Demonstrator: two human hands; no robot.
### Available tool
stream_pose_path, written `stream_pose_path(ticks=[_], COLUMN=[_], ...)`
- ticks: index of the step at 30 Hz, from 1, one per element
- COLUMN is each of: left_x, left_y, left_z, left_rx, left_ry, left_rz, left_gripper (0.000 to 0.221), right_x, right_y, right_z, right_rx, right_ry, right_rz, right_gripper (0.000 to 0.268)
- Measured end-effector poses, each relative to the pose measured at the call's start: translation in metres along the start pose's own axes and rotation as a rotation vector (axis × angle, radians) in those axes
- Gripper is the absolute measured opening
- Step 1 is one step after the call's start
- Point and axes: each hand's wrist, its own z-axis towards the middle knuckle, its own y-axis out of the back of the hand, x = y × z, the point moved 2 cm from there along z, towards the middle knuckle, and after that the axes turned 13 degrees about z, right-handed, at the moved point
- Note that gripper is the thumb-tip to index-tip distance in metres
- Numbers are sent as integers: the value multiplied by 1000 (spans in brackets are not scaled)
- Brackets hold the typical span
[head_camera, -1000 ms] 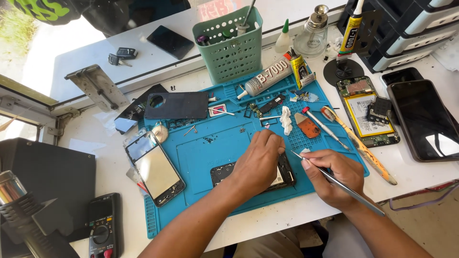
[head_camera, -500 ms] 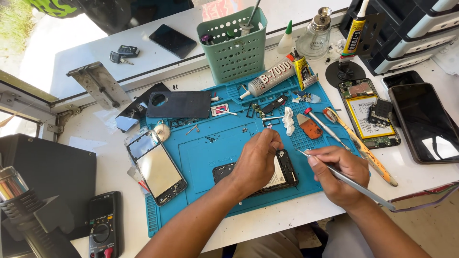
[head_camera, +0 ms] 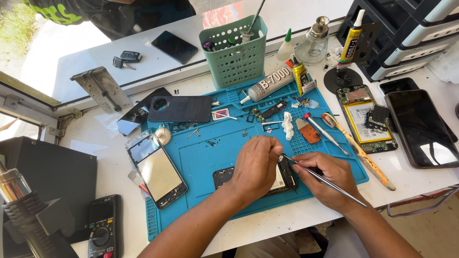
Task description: Disassembling and repairing a mobile phone at a workstation using specialized tools.
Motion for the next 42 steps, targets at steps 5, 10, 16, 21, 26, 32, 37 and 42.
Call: stream_pose_path(ticks=[5, 10, 16, 21, 26, 32, 37, 42], left_x=[-34, -63, -70, -39, -9, -10, -19, -27], left_y=[3, -9, 9, 40, 31, 38, 49, 59], left_z=[-7, -36, -29, 10, -1, 9, 13, 16], left_rx=[-52, 238, 319, 724, 837, 905, 865, 843], left_ry=[-311, -669, -692, -72, -51, -89, -153, -199], left_rz=[101, 59, 46, 609, 686, 619, 631, 640], left_gripper=[39, 32, 32, 73, 96, 84, 84, 86], right_x=[-18, -16, -17, -18, -12, -15, -11, -15], right_y=[7, 4, 4, 6, 5, 9, 13, 16], right_z=[-8, -5, -6, -5, -1, -2, 2, 3], right_rx=[79, 65, 60, 41, 54, 63, 53, 45], right_ry=[-136, -205, -243, -220, -105, -58, -153, -238], right_rz=[-28, -76, -84, -63, -39, -67, 53, 156], right_gripper=[23, 11, 12, 12, 8, 8, 6, 7])
